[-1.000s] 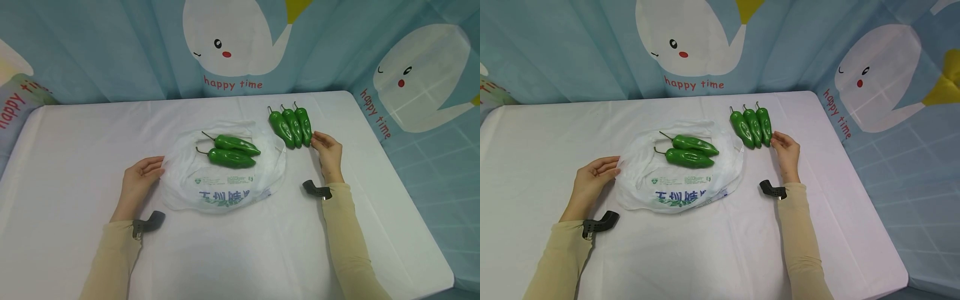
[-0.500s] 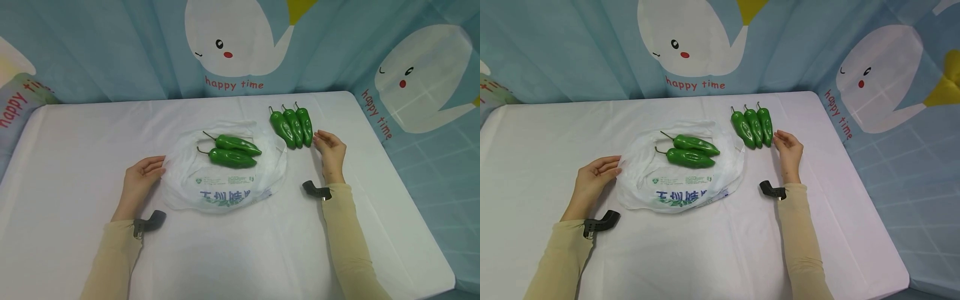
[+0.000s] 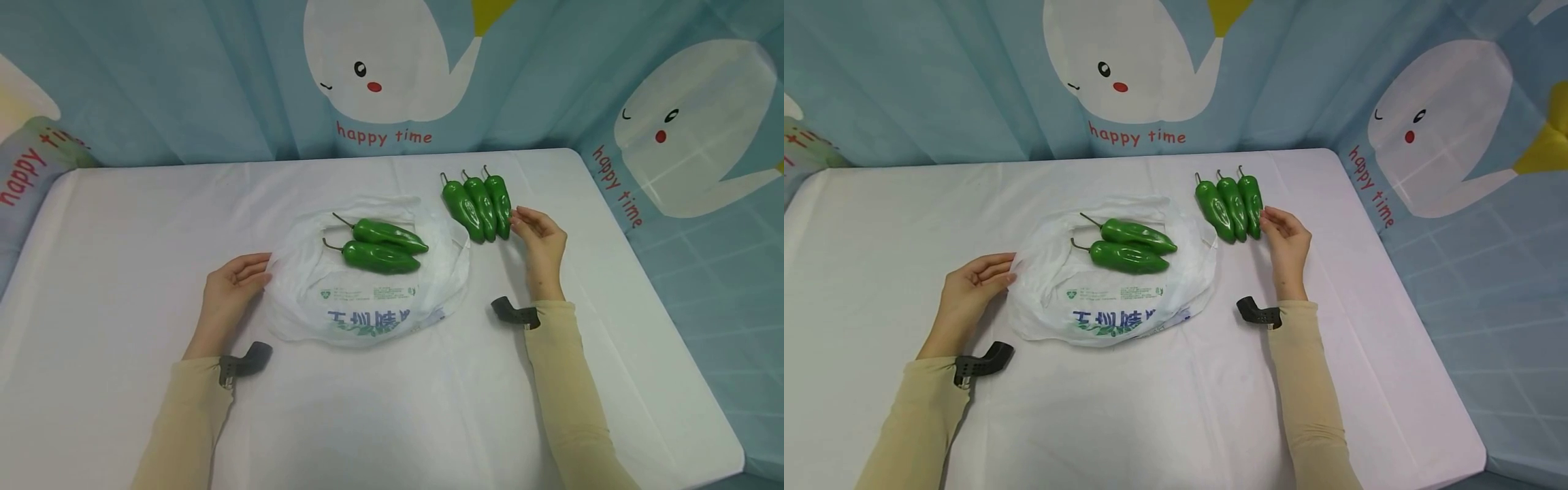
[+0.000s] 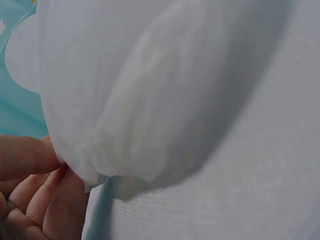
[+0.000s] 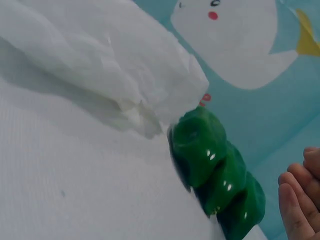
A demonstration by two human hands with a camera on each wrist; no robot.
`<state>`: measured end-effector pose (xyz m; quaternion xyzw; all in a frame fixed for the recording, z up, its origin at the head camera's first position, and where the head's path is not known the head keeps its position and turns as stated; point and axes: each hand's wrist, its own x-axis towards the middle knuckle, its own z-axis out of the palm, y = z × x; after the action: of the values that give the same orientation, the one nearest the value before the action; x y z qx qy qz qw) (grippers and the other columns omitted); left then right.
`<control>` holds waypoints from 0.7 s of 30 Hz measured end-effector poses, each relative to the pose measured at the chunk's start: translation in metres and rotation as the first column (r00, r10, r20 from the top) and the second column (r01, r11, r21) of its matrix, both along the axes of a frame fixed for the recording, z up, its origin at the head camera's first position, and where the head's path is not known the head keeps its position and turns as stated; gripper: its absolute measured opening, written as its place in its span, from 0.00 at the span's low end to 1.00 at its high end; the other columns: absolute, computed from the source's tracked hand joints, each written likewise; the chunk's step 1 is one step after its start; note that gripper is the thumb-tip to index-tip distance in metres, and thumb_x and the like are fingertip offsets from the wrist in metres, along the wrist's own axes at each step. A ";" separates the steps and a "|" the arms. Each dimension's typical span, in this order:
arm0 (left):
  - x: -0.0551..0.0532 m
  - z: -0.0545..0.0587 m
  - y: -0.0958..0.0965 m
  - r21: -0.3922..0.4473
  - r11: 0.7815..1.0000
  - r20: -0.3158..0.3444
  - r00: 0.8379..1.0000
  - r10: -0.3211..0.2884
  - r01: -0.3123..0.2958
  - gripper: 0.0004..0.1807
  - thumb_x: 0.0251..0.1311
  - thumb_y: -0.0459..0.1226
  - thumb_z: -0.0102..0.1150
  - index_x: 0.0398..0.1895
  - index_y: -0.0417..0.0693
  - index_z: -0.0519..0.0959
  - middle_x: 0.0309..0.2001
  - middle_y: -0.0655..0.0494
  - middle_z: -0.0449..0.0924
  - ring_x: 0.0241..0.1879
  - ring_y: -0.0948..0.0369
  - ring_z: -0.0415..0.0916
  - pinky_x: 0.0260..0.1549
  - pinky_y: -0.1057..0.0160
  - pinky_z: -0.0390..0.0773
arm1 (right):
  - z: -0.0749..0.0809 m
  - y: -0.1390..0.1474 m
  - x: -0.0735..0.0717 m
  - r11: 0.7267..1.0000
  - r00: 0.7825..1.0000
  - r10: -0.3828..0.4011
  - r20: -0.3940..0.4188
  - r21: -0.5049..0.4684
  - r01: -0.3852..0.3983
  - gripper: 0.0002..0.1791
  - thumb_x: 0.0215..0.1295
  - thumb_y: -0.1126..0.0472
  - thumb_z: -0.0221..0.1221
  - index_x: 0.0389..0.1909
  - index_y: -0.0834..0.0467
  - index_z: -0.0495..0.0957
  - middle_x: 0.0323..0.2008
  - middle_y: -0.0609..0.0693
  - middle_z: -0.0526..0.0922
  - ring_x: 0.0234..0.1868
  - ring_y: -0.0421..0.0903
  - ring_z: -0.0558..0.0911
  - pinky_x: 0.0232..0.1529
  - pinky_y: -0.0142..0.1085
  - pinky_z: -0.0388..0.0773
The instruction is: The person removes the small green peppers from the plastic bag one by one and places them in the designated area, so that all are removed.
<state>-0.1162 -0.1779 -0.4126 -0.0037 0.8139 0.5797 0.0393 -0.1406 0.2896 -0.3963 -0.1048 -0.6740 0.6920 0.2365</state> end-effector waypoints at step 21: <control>-0.001 -0.001 -0.001 0.016 1.000 -0.008 1.000 0.002 -0.002 0.22 0.61 0.36 0.60 0.57 0.34 0.73 0.41 0.70 0.80 0.41 0.77 0.77 0.40 0.80 0.74 | 0.017 -0.044 0.009 0.975 0.976 0.217 -0.035 0.053 -0.215 0.13 0.58 0.74 0.61 0.45 0.71 0.79 0.38 0.53 0.84 0.41 0.43 0.82 0.44 0.29 0.78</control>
<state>-0.1173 -0.1787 -0.4139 -0.0019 0.8093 0.5863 0.0353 -0.1318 0.2455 -0.3789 -0.0111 -0.6930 0.6990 0.1759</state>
